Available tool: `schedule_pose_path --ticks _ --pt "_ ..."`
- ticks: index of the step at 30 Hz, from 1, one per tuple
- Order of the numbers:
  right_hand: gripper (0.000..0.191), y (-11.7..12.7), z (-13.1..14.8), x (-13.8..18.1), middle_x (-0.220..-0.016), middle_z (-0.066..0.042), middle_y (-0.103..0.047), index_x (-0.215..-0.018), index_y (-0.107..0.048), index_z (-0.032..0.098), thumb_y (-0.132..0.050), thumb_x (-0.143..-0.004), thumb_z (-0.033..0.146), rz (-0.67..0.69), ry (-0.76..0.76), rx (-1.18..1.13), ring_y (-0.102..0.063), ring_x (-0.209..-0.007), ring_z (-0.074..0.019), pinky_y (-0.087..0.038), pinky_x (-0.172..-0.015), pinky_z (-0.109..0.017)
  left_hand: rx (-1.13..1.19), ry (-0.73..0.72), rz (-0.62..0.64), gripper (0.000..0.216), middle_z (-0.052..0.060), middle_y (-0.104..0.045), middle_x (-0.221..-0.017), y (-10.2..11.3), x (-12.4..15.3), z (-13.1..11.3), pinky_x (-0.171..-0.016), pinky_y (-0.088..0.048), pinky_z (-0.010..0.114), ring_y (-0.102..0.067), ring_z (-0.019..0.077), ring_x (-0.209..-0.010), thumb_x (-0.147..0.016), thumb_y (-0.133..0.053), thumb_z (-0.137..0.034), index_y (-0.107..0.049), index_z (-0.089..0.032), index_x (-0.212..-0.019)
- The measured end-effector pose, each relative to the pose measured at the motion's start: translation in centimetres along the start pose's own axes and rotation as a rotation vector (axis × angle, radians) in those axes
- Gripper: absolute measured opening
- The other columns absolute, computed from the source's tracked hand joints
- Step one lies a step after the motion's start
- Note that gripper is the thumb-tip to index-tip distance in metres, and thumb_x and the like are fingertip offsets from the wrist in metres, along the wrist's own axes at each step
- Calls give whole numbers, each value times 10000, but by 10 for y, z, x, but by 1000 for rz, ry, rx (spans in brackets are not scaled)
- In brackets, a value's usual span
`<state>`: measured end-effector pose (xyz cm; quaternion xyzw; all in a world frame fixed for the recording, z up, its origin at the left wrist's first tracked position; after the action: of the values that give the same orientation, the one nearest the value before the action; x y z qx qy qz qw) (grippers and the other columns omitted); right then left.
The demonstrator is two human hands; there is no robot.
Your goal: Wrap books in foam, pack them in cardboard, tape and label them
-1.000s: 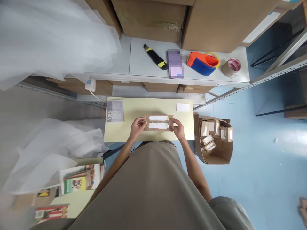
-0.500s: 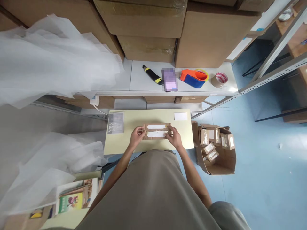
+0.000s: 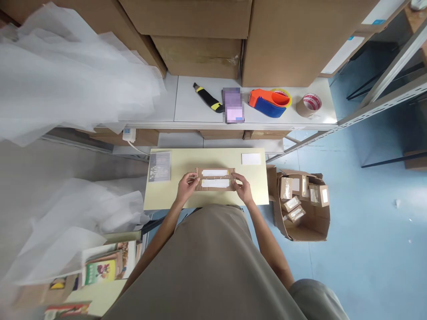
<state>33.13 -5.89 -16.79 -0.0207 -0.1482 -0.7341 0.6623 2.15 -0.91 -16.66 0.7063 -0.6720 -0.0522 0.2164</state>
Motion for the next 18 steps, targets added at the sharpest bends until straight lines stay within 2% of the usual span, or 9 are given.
schedule_pose_path --ticks 5,13,16,18 --pt "538 1 -19 -7 -1430 -134 -792 -1231 -823 268 -798 -856 652 -26 -68 -96 -752 -1293 -335 -653 -1107 -554 5 10 12 345 107 -794 -1184 1 4 -2 -857 -655 375 -761 218 -920 -917 -735 -551 -721 -250 -1085" --pt "458 7 -3 0 -1483 -141 -728 -1308 -799 286 -660 -1008 603 39 11 9 -727 -1326 -317 -694 -1000 -478 -11 15 -7 346 108 -788 -1189 2 5 -6 -865 -667 393 -765 240 -983 -911 -756 -563 -729 -256 -1069" --pt "422 10 11 1 -1522 -144 -687 -1359 -784 301 -650 -1032 530 53 91 73 -698 -1384 -327 -686 -1026 -498 -93 -100 -98 282 117 -758 -1220 2 8 -23 -1013 -655 465 -745 279 -1161 -983 -709 -522 -731 -262 -1091" --pt "410 14 24 -3 -1541 -142 -674 -1380 -779 316 -653 -1041 508 54 133 147 -678 -1421 -339 -674 -1057 -519 -169 -225 -168 215 119 -745 -1233 0 8 -45 -1153 -590 529 -705 306 -1277 -1034 -681 -476 -735 -274 -1088"
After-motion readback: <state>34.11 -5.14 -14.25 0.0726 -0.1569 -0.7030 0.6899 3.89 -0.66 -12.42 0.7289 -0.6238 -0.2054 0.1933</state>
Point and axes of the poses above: each hand's wrist, its own x-axis away from the middle knuckle, its own y-axis out of the back of the hand, z = x × y, the point moved 2 cm from there along -x, towards the middle knuckle
